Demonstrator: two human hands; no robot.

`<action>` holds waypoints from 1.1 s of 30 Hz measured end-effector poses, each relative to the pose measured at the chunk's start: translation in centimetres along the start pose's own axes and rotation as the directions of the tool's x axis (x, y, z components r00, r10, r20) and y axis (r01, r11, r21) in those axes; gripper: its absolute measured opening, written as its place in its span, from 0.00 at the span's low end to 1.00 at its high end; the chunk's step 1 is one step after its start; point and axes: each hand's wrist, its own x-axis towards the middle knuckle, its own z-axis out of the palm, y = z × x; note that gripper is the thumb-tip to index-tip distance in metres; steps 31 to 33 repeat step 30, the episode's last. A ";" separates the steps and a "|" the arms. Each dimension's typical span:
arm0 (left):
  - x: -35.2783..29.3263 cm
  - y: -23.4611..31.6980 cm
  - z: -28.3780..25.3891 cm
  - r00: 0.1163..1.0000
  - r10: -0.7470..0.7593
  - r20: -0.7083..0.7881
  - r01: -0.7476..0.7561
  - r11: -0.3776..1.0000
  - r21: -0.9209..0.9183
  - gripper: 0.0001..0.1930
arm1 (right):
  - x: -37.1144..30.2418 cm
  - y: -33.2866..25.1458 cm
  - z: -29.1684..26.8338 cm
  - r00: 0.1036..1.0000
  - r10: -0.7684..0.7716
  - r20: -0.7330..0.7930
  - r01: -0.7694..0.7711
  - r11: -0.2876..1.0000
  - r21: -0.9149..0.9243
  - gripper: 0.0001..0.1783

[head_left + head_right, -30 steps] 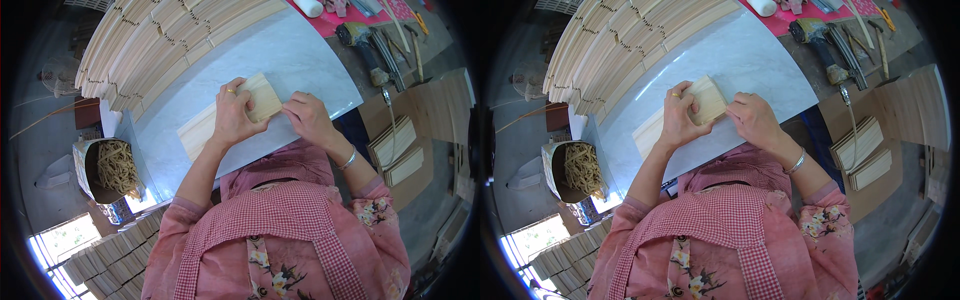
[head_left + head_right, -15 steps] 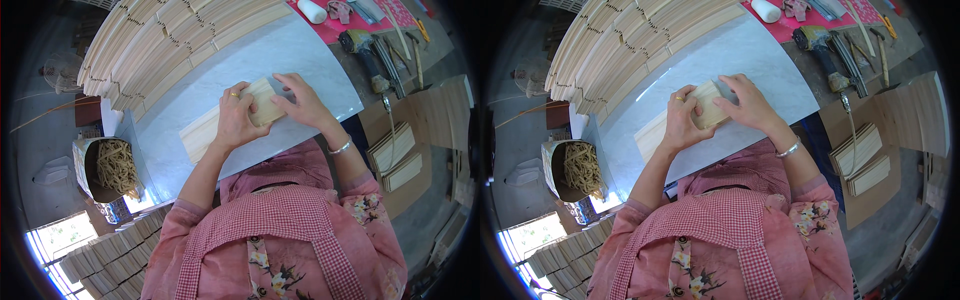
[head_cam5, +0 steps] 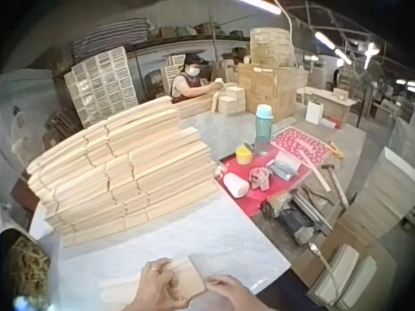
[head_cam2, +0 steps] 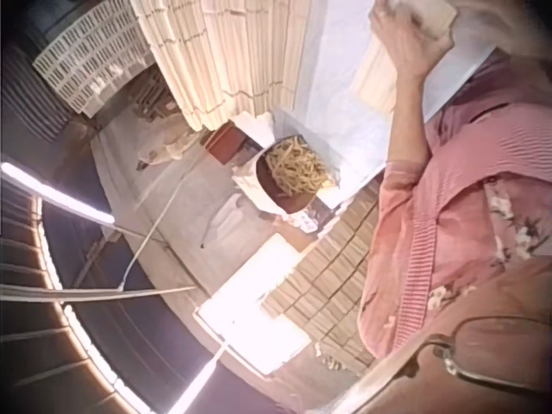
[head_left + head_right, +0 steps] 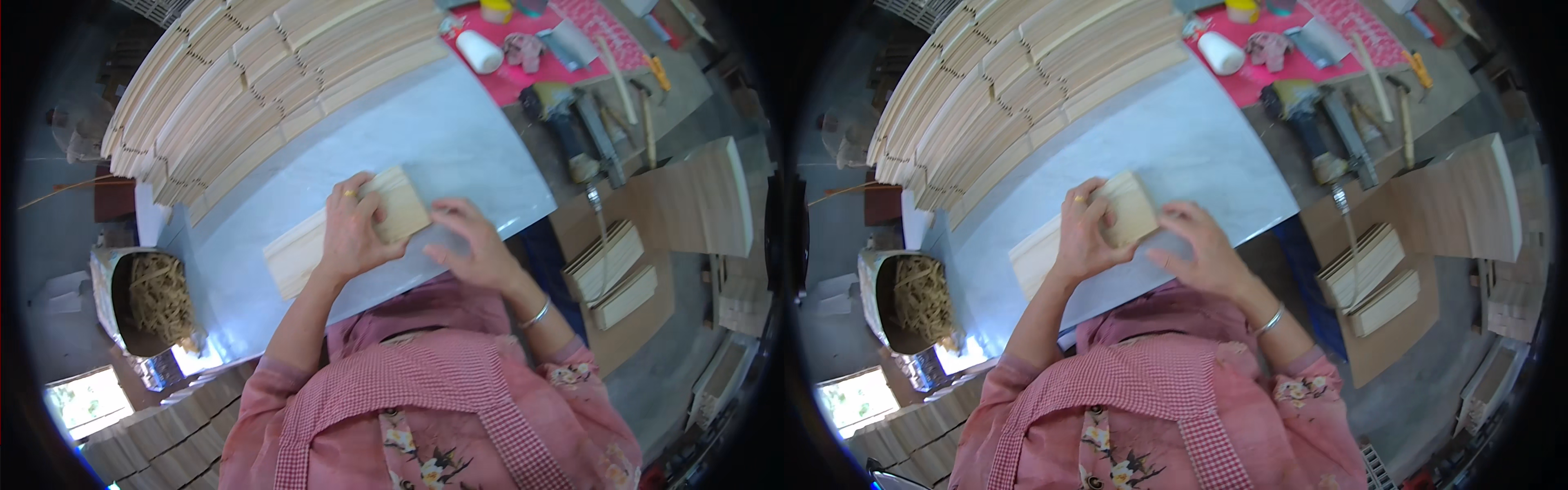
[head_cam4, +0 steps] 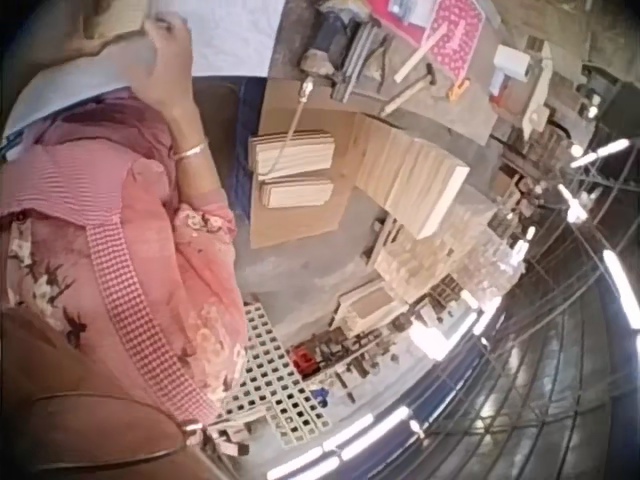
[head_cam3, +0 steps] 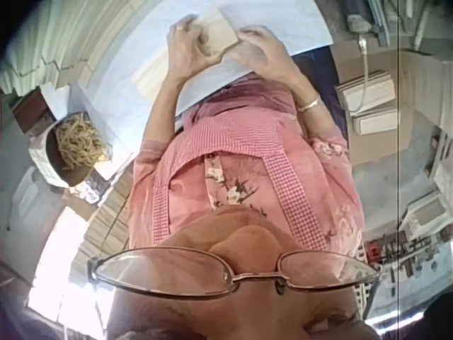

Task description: Assemble and glue small wooden boxes using a nail gun and hammer.

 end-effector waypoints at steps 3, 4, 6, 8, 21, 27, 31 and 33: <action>-0.3 0.1 -0.3 1.000 -0.011 -0.015 0.011 1.000 -0.014 0.24 | 0.8 0.6 -2.9 0.999 -0.052 0.011 0.052 0.997 -0.050 0.20; -0.5 0.0 -0.3 1.000 -0.025 -0.001 0.025 1.000 -0.009 0.24 | 1.3 0.7 -3.7 0.997 -0.070 0.017 0.071 0.996 -0.054 0.19; -0.6 -0.3 -0.3 0.999 -0.038 -0.007 0.038 0.999 -0.004 0.24 | 3.8 1.5 -5.8 0.989 -0.125 -0.080 0.112 0.983 -0.147 0.15; -0.5 -0.1 -0.6 0.999 -0.052 0.009 0.052 0.999 -0.006 0.24 | 8.7 4.0 -10.0 0.960 -0.155 -0.233 0.059 0.926 -0.374 0.12; -0.3 0.8 -0.6 0.998 -0.039 0.051 0.042 0.997 -0.060 0.24 | 23.3 17.0 -20.7 0.883 0.083 -0.461 -0.362 0.747 -0.558 0.14; -0.6 1.0 -0.5 0.998 -0.053 0.037 0.056 0.995 -0.086 0.24 | 14.8 9.7 -19.6 0.831 -0.046 -0.555 -0.447 0.539 -0.714 0.22; -0.2 0.8 -0.4 0.998 -0.058 0.032 0.060 0.995 -0.075 0.23 | 6.0 9.0 -18.1 0.846 0.028 -0.533 -0.472 0.504 -0.723 0.29; -0.2 0.8 -0.4 0.998 -0.058 0.032 0.060 0.995 -0.075 0.23 | 6.0 9.0 -18.1 0.846 0.028 -0.533 -0.472 0.504 -0.723 0.29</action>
